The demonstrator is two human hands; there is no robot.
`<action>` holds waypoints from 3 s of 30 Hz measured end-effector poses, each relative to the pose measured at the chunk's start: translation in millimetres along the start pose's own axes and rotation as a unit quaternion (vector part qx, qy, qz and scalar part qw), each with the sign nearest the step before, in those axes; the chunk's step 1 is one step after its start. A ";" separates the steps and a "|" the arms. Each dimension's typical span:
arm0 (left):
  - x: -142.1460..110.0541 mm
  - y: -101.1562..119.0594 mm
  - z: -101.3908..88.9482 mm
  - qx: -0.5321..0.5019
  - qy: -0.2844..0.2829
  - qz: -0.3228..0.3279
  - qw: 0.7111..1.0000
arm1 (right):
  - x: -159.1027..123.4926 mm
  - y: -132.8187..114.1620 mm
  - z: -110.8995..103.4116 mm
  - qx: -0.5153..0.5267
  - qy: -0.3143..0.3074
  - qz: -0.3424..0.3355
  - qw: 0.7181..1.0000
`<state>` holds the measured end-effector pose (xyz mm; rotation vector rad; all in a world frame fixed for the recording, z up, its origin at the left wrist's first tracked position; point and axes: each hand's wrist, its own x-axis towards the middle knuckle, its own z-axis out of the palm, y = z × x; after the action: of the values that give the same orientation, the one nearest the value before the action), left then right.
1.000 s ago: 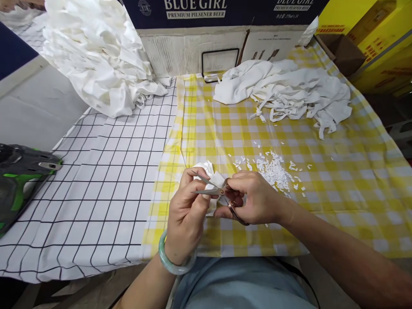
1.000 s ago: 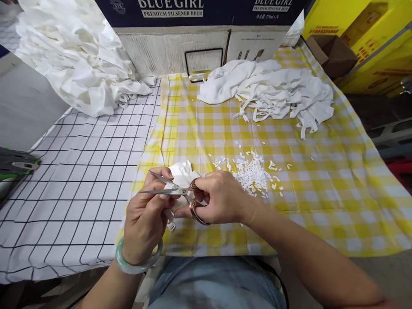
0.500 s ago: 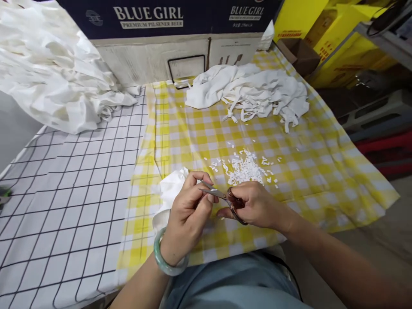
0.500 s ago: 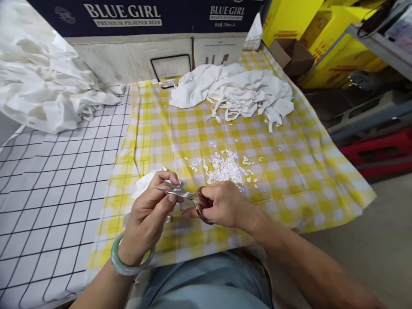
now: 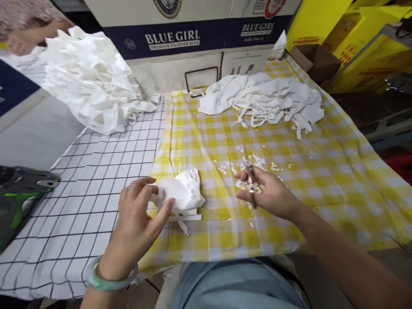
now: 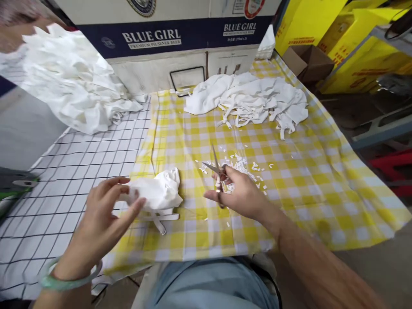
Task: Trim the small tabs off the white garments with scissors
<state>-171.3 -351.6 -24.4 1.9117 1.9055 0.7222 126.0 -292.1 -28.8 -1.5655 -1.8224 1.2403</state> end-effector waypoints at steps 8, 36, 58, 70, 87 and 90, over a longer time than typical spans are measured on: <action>15.8 -15.5 27.6 -0.073 -0.128 0.033 0.989 | 49.1 -41.5 109.3 0.005 -0.053 -0.153 0.987; 63.0 94.2 58.4 -0.399 -0.108 0.043 0.909 | -14.0 -26.9 35.6 -0.018 0.060 -0.111 0.992; 78.4 42.2 31.4 -0.200 0.019 -0.127 0.971 | -29.5 38.4 79.5 -0.268 -0.089 -0.304 0.910; 39.5 161.0 159.6 -0.070 -0.270 0.163 0.946 | 14.5 105.8 -106.2 -0.313 0.267 -0.142 0.900; 217.8 -98.1 -24.2 -0.141 0.338 -0.085 0.927 | 297.5 -210.0 152.6 -0.253 0.036 -0.384 0.887; 259.4 -129.9 -54.0 -0.163 0.384 -0.113 0.902 | 364.0 -281.6 189.3 -0.245 0.067 -0.372 0.893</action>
<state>-316.9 -94.9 -26.6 1.2464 2.1706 1.7763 -275.6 -4.4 30.5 -0.9253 -2.4121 0.3231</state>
